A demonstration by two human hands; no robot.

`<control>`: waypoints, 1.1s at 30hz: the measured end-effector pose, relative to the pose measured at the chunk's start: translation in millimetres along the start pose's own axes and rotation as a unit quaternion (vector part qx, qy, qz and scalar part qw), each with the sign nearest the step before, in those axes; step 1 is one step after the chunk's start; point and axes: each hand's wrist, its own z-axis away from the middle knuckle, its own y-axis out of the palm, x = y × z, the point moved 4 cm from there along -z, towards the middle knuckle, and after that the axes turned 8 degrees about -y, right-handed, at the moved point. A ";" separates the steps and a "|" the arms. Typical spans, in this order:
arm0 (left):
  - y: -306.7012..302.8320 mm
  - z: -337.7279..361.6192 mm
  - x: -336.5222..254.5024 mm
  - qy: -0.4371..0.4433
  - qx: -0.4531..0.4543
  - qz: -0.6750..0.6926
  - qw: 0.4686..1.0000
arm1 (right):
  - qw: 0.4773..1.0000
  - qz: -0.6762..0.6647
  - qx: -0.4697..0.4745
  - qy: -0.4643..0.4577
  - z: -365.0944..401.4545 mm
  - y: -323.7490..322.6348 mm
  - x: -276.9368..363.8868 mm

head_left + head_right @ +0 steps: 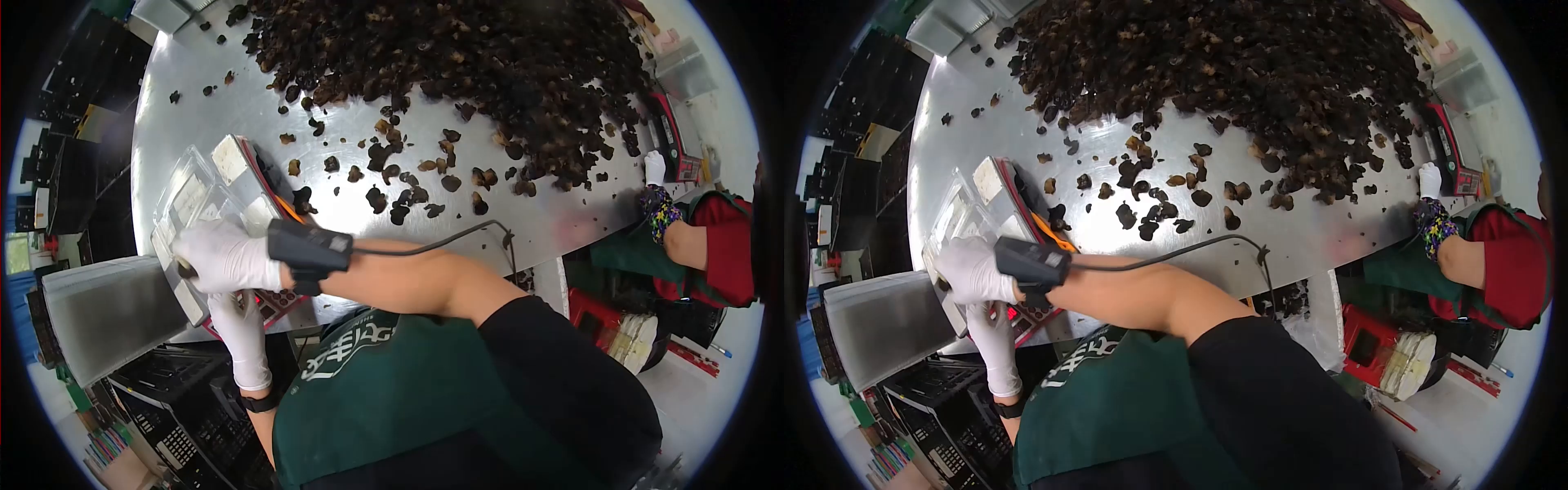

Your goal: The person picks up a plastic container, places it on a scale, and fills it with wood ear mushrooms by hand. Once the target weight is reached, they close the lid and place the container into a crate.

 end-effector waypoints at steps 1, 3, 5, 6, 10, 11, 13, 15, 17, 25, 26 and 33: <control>0.9 2.5 4.7 -0.039 0.008 0.004 0.999 | 0.998 0.057 0.036 -0.017 -1.1 5.1 0.8; 3.4 4.5 7.2 -0.070 -0.015 0.040 0.997 | 0.993 0.095 -0.009 -0.069 9.6 5.6 -1.7; 2.1 -1.9 -0.5 -0.031 -0.006 -0.024 0.999 | 0.986 0.049 -0.103 -0.123 27.1 -26.9 0.5; 0.1 -5.0 -6.0 -0.016 -0.002 -0.055 0.998 | 0.985 -0.005 -0.127 -0.115 39.0 -46.1 -13.5; -2.3 -11.7 -20.9 -0.029 -0.021 -0.008 0.999 | 0.952 0.248 -0.061 0.166 129.1 -107.9 -128.2; -2.3 -14.5 -23.0 -0.003 -0.031 -0.021 0.999 | 0.925 0.319 -0.028 0.203 156.0 -114.5 -145.1; -1.8 -18.8 -24.4 -0.006 -0.026 -0.022 0.999 | 0.938 0.296 -0.103 0.148 194.9 -127.4 -162.6; -1.4 -25.0 -26.2 0.010 -0.025 -0.030 0.999 | 0.952 0.250 -0.115 0.135 207.8 -136.0 -173.5; -2.3 -28.2 -28.6 0.013 -0.021 -0.034 0.999 | 0.941 0.257 -0.122 0.184 201.0 -142.3 -174.2; -1.1 -35.8 -33.3 0.001 -0.014 -0.036 0.999 | 0.974 0.148 0.037 0.168 102.3 -72.2 -151.0; -1.2 -36.0 -33.9 0.005 -0.017 -0.039 0.999 | 0.973 0.135 0.091 0.165 92.2 -60.1 -144.1; -1.7 -34.3 -32.3 -0.025 0.009 -0.018 0.999 | 0.966 0.151 0.123 0.170 93.8 -72.6 -159.4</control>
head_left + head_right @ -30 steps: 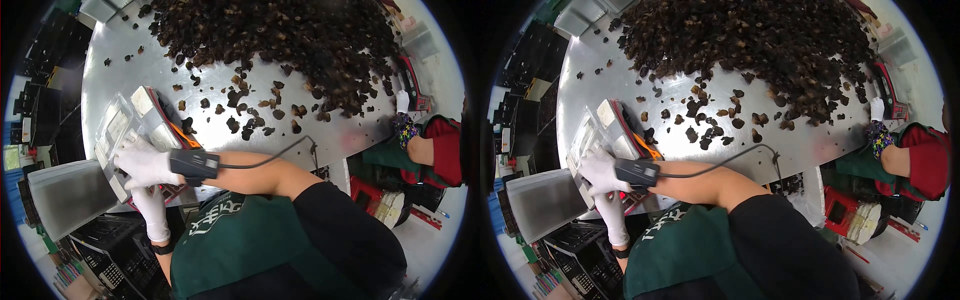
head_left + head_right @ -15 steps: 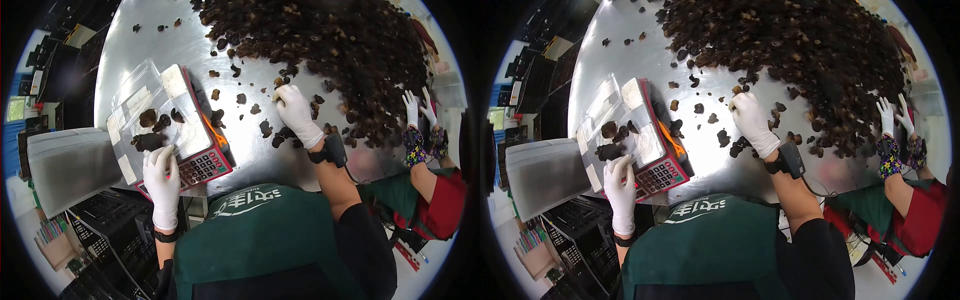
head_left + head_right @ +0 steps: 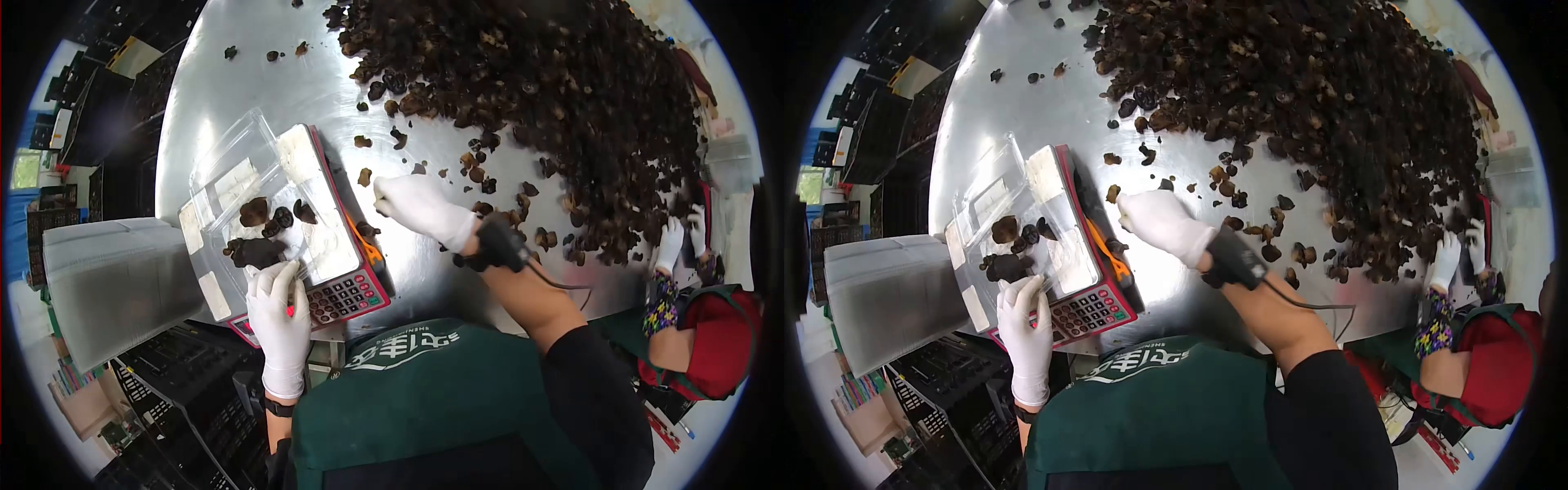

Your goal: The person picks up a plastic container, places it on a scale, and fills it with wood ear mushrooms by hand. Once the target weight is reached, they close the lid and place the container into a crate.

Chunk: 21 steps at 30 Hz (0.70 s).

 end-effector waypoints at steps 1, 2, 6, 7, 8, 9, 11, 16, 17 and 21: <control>0.4 -0.2 0.0 0.007 -0.001 -0.001 1.000 | 0.998 -0.048 -0.031 0.006 -1.4 -15.3 3.1; 0.6 -0.9 0.0 0.001 -0.001 -0.004 1.000 | 0.994 -0.096 -0.059 0.013 -3.9 -32.2 9.3; 2.4 -2.1 -3.4 0.014 0.000 -0.008 1.000 | 0.955 -0.188 -0.197 -0.120 -24.6 -79.5 97.6; 2.1 -3.5 -5.4 0.027 -0.003 -0.008 1.000 | 0.953 -0.166 -0.192 -0.163 -33.5 -67.1 115.3; 1.8 -4.8 -7.1 0.040 -0.005 -0.008 0.999 | 0.950 -0.143 -0.187 -0.205 -41.8 -53.6 130.2; 2.2 -3.6 -5.7 0.034 -0.012 -0.031 0.999 | 0.964 -0.079 -0.114 -0.229 -49.0 -37.7 142.3; 3.3 1.2 -0.4 0.022 0.000 -0.026 0.999 | 0.967 0.023 0.004 -0.252 -53.9 -21.5 156.8; 1.4 -6.7 -6.2 0.025 0.014 0.010 1.000 | 0.960 0.042 -0.227 -0.160 -65.5 -77.9 76.8; 1.3 -6.8 -5.0 0.031 0.014 0.007 0.999 | 0.970 0.081 -0.216 -0.079 -65.8 -109.8 50.2; -1.7 -9.7 -10.1 0.024 0.018 0.015 0.999 | 0.915 0.268 -0.291 0.087 -30.3 -114.1 -122.0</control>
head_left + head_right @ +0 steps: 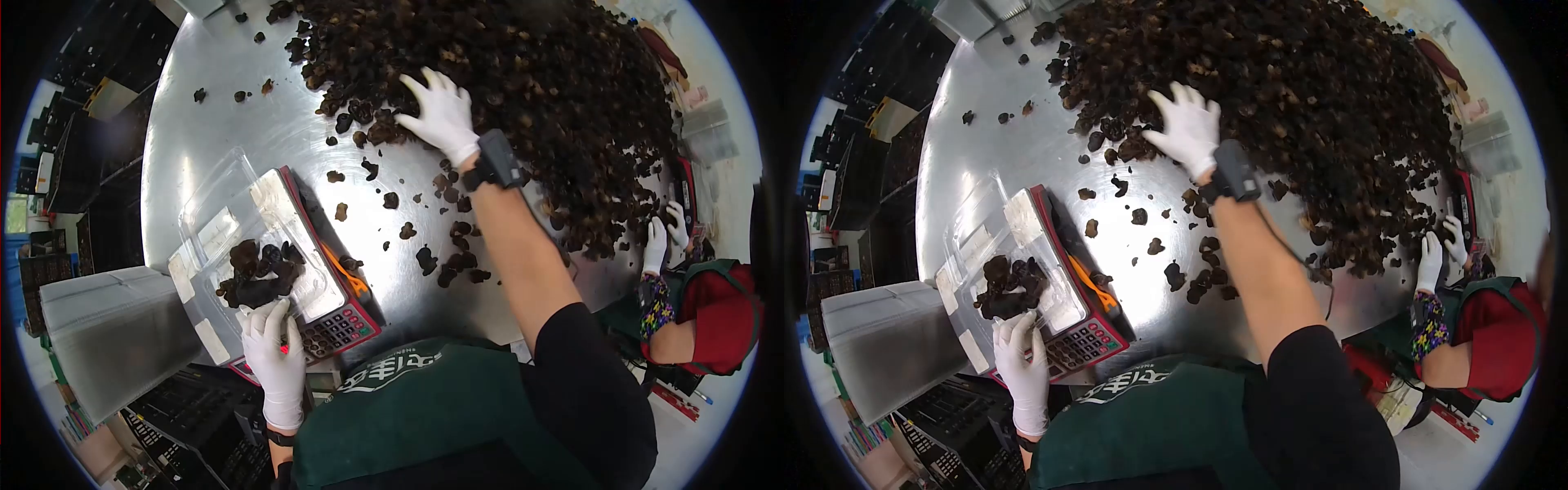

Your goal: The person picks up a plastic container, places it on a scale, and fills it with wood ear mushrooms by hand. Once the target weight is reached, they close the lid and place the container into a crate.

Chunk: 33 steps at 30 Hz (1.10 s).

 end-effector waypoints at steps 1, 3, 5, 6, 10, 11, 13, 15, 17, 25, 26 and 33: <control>0.7 0.0 1.6 -0.004 0.001 0.002 1.000 | 0.999 0.041 0.031 0.017 12.8 9.5 -20.9; 1.0 -2.1 2.9 -0.013 0.001 0.004 1.000 | 0.995 0.012 0.102 0.000 30.9 4.3 -22.0; 0.8 -1.8 2.1 -0.024 0.003 0.004 1.000 | 0.991 -0.042 0.125 -0.031 58.3 0.5 -19.4; 0.4 -1.5 2.1 -0.013 -0.001 -0.005 1.000 | 0.988 -0.036 0.140 -0.059 73.4 -8.2 -13.2; 1.3 -4.0 4.1 0.007 -0.001 -0.017 1.000 | 0.952 -0.289 0.104 -0.005 84.7 -50.1 -26.6; 2.0 -3.5 4.4 0.005 0.005 -0.016 1.000 | 0.943 -0.330 0.030 0.041 84.8 -56.2 -46.2; 3.0 -3.4 5.0 0.007 0.009 -0.021 1.000 | 0.980 -0.178 0.006 0.088 85.2 -68.6 -73.6; 3.0 -4.1 4.4 0.013 0.008 -0.025 1.000 | 0.992 -0.098 0.047 0.059 98.7 -47.6 -86.0; 3.2 -4.2 4.3 0.005 0.011 -0.026 1.000 | 0.993 -0.053 0.102 -0.007 103.9 -29.6 -73.4; 4.6 -2.0 3.0 0.016 -0.001 -0.035 0.999 | 0.992 -0.110 0.028 -0.056 102.5 -54.8 12.9; 5.5 -2.0 3.4 0.015 -0.001 -0.035 0.999 | 0.989 -0.094 0.027 -0.113 107.4 -45.7 31.9; 5.2 -2.0 2.6 0.015 0.004 -0.035 0.999 | 0.980 -0.159 -0.012 -0.116 96.9 -26.8 25.3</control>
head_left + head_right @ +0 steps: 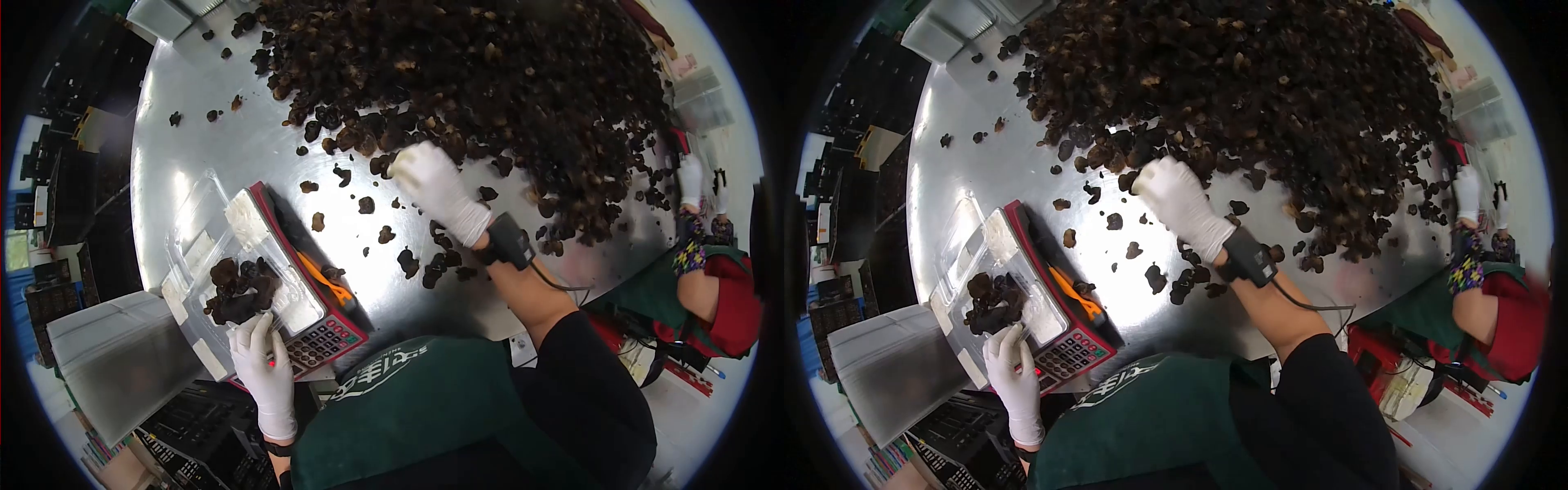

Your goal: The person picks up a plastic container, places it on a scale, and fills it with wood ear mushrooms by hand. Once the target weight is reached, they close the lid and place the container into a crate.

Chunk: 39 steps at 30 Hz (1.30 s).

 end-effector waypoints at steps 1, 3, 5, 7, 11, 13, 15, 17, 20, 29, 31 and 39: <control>0.0 0.3 -0.7 0.003 0.000 -0.004 1.000 | 0.997 0.004 -0.057 0.058 -4.7 -2.5 -17.4; 0.4 0.3 -0.1 0.005 -0.003 -0.005 1.000 | 0.992 0.038 -0.010 0.124 -19.3 -11.9 -39.9; 0.7 0.1 -1.4 0.002 -0.002 -0.005 1.000 | 0.989 0.061 0.032 0.131 -30.3 -5.4 -57.5; 0.5 -1.2 -3.5 -0.003 0.001 -0.005 1.000 | 0.984 0.063 0.097 0.133 -38.6 14.4 -64.0; 1.3 -1.0 -2.5 0.014 -0.004 -0.005 1.000 | 0.980 0.011 0.002 0.200 -37.8 20.8 -62.8; 1.6 -0.8 -1.5 0.014 -0.005 -0.007 1.000 | 0.979 -0.024 -0.030 0.202 -24.2 16.3 -61.6; 1.6 -0.6 -1.5 0.015 -0.001 -0.010 1.000 | 0.971 -0.056 -0.045 0.230 -10.4 5.7 -60.9; 1.6 -1.0 -0.2 0.014 0.001 -0.013 1.000 | 0.964 -0.069 -0.101 0.234 -4.1 -20.3 -63.3; 2.0 -0.1 -0.1 0.012 0.004 -0.014 1.000 | 0.960 -0.005 -0.170 0.223 3.3 -51.8 -82.9; 1.2 -0.9 -1.0 0.022 -0.003 -0.011 1.000 | 0.969 0.122 0.021 0.215 -29.5 -38.8 -97.0; 1.0 -0.1 -1.5 0.021 -0.003 -0.010 1.000 | 0.966 0.139 0.082 0.201 -28.9 -18.0 -93.7; -2.1 0.5 -5.3 -0.003 0.004 -0.001 1.000 | 0.929 -0.169 -0.005 0.330 -35.5 -25.6 -125.0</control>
